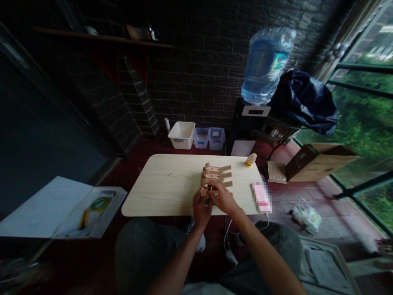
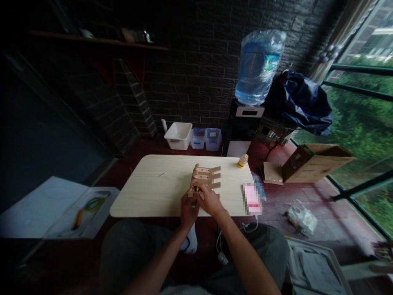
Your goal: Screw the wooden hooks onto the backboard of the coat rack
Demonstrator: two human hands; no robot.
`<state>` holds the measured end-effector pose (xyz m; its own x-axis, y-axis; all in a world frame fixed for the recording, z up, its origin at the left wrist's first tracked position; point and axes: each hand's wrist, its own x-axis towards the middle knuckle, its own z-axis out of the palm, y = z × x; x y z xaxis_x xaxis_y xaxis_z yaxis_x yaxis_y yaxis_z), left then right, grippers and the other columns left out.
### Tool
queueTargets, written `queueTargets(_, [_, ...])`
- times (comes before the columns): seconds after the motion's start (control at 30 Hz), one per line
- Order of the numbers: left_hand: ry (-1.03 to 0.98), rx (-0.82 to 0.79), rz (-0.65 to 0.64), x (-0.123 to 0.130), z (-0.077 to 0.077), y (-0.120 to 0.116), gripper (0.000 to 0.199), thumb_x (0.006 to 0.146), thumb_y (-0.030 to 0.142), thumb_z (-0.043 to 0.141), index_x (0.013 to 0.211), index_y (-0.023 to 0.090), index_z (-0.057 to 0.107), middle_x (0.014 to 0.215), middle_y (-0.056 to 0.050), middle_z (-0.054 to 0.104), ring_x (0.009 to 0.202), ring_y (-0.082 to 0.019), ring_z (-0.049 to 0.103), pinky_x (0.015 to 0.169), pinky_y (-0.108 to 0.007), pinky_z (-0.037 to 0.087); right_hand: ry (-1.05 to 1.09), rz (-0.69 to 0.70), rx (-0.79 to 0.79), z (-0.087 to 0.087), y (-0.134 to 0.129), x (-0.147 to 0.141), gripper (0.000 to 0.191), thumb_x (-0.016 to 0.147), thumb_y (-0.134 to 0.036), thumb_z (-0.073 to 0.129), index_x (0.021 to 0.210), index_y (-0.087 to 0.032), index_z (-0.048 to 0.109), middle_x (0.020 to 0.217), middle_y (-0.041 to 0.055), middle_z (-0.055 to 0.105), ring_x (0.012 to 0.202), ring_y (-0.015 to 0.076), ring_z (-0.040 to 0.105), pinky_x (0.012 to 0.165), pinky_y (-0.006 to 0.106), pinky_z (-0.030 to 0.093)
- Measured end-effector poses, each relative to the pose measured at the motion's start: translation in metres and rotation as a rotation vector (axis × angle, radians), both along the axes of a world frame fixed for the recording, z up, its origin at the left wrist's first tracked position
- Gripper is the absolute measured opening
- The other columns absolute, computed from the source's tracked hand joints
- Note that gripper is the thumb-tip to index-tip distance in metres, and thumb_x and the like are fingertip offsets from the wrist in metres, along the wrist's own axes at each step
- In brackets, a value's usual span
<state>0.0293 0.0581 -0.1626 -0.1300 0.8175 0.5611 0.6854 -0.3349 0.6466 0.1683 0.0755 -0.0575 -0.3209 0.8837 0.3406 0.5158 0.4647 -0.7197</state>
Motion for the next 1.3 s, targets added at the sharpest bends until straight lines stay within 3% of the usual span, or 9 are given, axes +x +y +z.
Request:
queueTargets(0.23, [0.013,0.001,0.000,0.001,0.000,0.001,0.031,0.092,0.034,0.061,0.122,0.026,0.064,0.140,-0.011,0.057,0.134,-0.029,0.050,0.107,-0.052,0.048,-0.039,-0.021,-0.043,-0.003,-0.002,0.006,0.044,0.098,-0.024,0.050,0.142,-0.030,0.049,0.124,0.0068,0.069,0.105,0.0228,0.069,0.089,0.038,0.057])
queueTargets(0.73, [0.004,0.001,-0.008,0.000,-0.003,0.001,0.029,0.092,0.031,0.059,0.120,0.027,0.065,0.141,-0.010,0.056,0.134,-0.029,0.050,0.107,-0.053,0.048,-0.024,0.013,0.045,0.005,0.002,0.000,0.043,0.095,-0.022,0.052,0.138,-0.030,0.053,0.125,0.0078,0.066,0.109,0.0229,0.065,0.094,0.039,0.054])
queueTargets(0.97, [0.011,-0.008,-0.005,0.000,-0.003,0.001,0.032,0.092,0.030,0.059,0.124,0.027,0.064,0.142,-0.010,0.056,0.133,-0.028,0.050,0.106,-0.050,0.048,-0.045,-0.007,-0.029,0.001,0.000,0.000,0.046,0.096,-0.022,0.053,0.141,-0.031,0.050,0.120,0.0061,0.070,0.107,0.0237,0.068,0.091,0.038,0.056])
queueTargets(1.3, [0.023,-0.004,-0.002,-0.001,-0.003,0.001,0.031,0.091,0.029,0.060,0.122,0.026,0.064,0.141,-0.010,0.056,0.132,-0.029,0.051,0.106,-0.051,0.048,0.030,0.049,0.039,0.009,0.006,-0.004,0.041,0.095,-0.023,0.056,0.136,-0.027,0.053,0.131,0.0086,0.065,0.118,0.0228,0.063,0.100,0.040,0.051])
